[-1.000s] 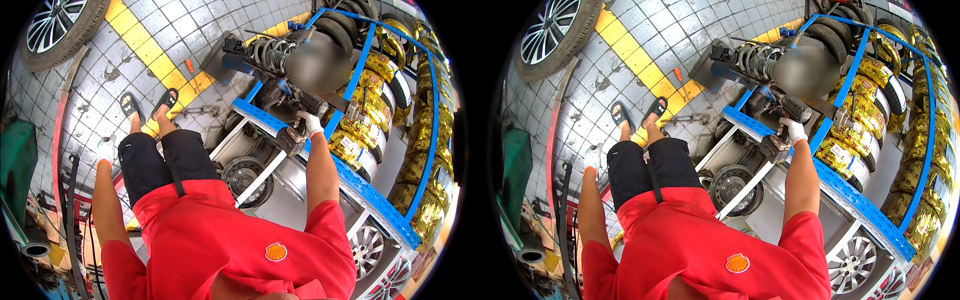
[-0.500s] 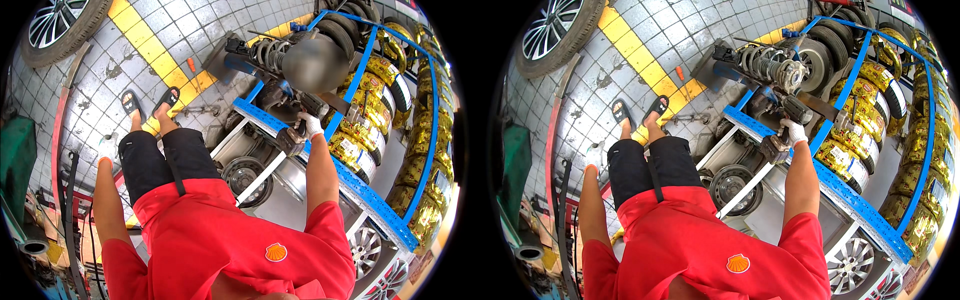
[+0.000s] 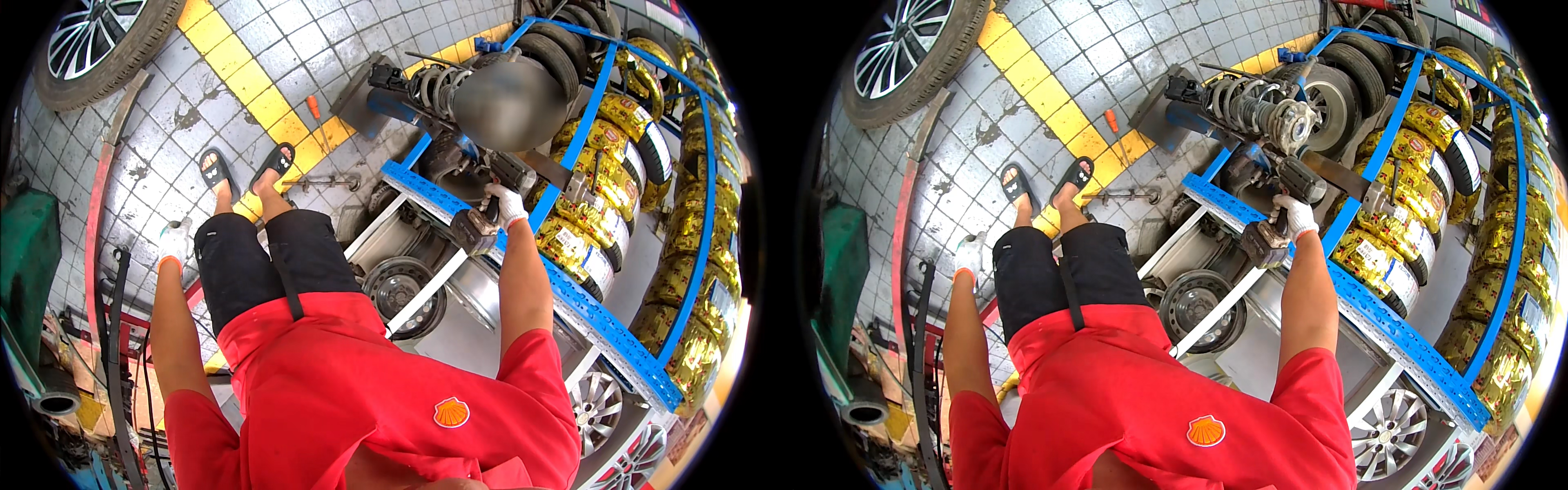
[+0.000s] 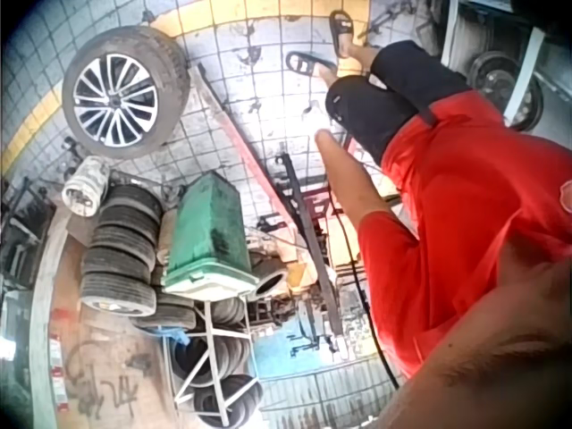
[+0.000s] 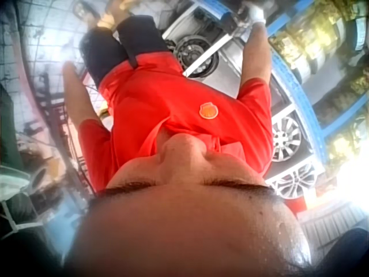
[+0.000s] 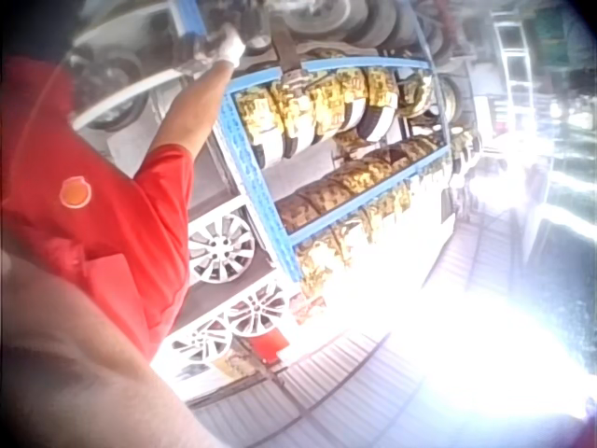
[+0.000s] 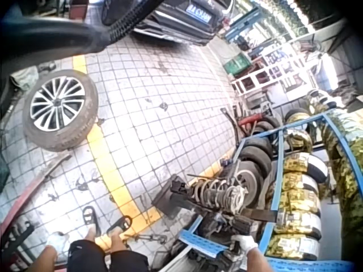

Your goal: The person uses a power impact wrench to remove bolts from a car suspension assembly clamped in a blue stand. They then use a hammer to separate components and continue disassembling the assembly by hand and with the wrench.

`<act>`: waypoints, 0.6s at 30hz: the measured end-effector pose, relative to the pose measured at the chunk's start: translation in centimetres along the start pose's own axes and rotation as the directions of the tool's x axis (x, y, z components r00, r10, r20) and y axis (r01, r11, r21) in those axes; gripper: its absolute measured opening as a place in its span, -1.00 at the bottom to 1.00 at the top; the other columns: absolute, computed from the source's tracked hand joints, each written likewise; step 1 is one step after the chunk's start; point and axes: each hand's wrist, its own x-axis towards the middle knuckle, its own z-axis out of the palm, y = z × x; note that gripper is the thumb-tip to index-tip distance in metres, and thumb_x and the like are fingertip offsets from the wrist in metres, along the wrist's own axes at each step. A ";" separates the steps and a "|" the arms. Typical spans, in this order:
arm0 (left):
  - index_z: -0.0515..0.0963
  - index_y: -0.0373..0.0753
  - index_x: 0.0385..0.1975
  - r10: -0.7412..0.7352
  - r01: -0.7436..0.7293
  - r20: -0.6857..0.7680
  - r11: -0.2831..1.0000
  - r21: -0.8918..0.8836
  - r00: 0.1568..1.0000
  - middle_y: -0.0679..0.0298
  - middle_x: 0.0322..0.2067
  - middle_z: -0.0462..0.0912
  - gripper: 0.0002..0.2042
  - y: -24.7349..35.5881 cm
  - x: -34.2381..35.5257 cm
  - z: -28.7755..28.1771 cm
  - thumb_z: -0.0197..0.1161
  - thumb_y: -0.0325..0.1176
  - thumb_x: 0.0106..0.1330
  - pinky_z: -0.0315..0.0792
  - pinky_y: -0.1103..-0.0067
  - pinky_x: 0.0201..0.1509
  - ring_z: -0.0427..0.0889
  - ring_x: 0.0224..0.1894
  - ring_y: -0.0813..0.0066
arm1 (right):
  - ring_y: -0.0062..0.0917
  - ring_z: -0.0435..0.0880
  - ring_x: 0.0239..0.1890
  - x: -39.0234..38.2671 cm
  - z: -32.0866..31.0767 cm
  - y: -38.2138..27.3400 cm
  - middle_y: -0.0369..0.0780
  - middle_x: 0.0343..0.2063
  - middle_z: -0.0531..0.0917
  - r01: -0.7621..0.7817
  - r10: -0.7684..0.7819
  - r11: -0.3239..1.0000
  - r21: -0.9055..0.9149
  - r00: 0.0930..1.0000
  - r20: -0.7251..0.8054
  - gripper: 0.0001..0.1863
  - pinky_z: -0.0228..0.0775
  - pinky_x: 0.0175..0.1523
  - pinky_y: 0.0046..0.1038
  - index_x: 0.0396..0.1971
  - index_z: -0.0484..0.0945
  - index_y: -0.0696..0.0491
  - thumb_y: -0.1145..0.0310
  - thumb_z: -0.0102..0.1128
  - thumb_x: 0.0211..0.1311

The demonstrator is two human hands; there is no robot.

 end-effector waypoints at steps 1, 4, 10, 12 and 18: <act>0.64 -0.38 0.06 -0.006 0.006 0.012 1.000 -0.022 1.000 0.02 -0.16 0.75 -0.48 0.3 -0.1 0.0 0.27 0.03 0.41 0.54 0.36 -0.03 0.72 -0.16 0.18 | -0.43 0.61 -0.51 -0.1 0.1 -0.1 -0.19 -0.47 0.60 -0.001 0.001 1.000 0.007 1.000 0.001 -0.84 0.58 -0.41 -0.34 -0.25 0.60 0.17 0.45 0.34 0.22; 0.64 -0.36 0.04 -0.037 0.037 0.022 0.999 0.007 0.999 0.06 -0.23 0.74 -0.50 1.4 -0.7 -0.3 0.27 0.02 0.42 0.54 0.35 -0.13 0.70 -0.27 0.23 | -0.43 0.61 -0.51 -0.3 0.4 -0.5 -0.19 -0.47 0.60 -0.008 0.007 1.000 -0.012 1.000 -0.021 -0.84 0.58 -0.41 -0.34 -0.25 0.59 0.17 0.44 0.34 0.22; 0.64 -0.34 0.05 -0.068 0.068 0.055 0.998 0.007 0.996 0.06 -0.24 0.74 -0.50 2.4 -1.2 -0.8 0.26 0.02 0.42 0.55 0.35 -0.18 0.70 -0.31 0.25 | -0.43 0.61 -0.51 0.0 -0.2 -0.4 -0.20 -0.48 0.60 0.004 -0.005 0.999 -0.051 1.000 -0.013 -0.84 0.57 -0.42 -0.35 -0.25 0.60 0.16 0.43 0.34 0.23; 0.64 -0.35 0.05 -0.035 0.034 0.036 0.999 0.020 0.999 0.07 -0.26 0.73 -0.50 0.5 0.4 -0.1 0.26 0.03 0.42 0.55 0.35 -0.19 0.70 -0.33 0.25 | -0.43 0.61 -0.52 0.0 -0.2 -0.5 -0.20 -0.48 0.60 0.004 -0.005 0.998 -0.055 1.000 -0.022 -0.84 0.57 -0.42 -0.36 -0.25 0.60 0.16 0.43 0.34 0.23; 0.63 -0.36 0.05 -0.019 0.018 0.016 0.999 0.034 1.000 0.11 -0.33 0.71 -0.49 0.6 0.1 0.1 0.27 0.02 0.43 0.55 0.35 -0.22 0.69 -0.36 0.27 | -0.43 0.60 -0.52 0.1 -0.2 -0.5 -0.20 -0.49 0.59 -0.005 0.004 0.999 -0.034 0.999 -0.034 -0.84 0.57 -0.42 -0.35 -0.26 0.59 0.15 0.42 0.34 0.22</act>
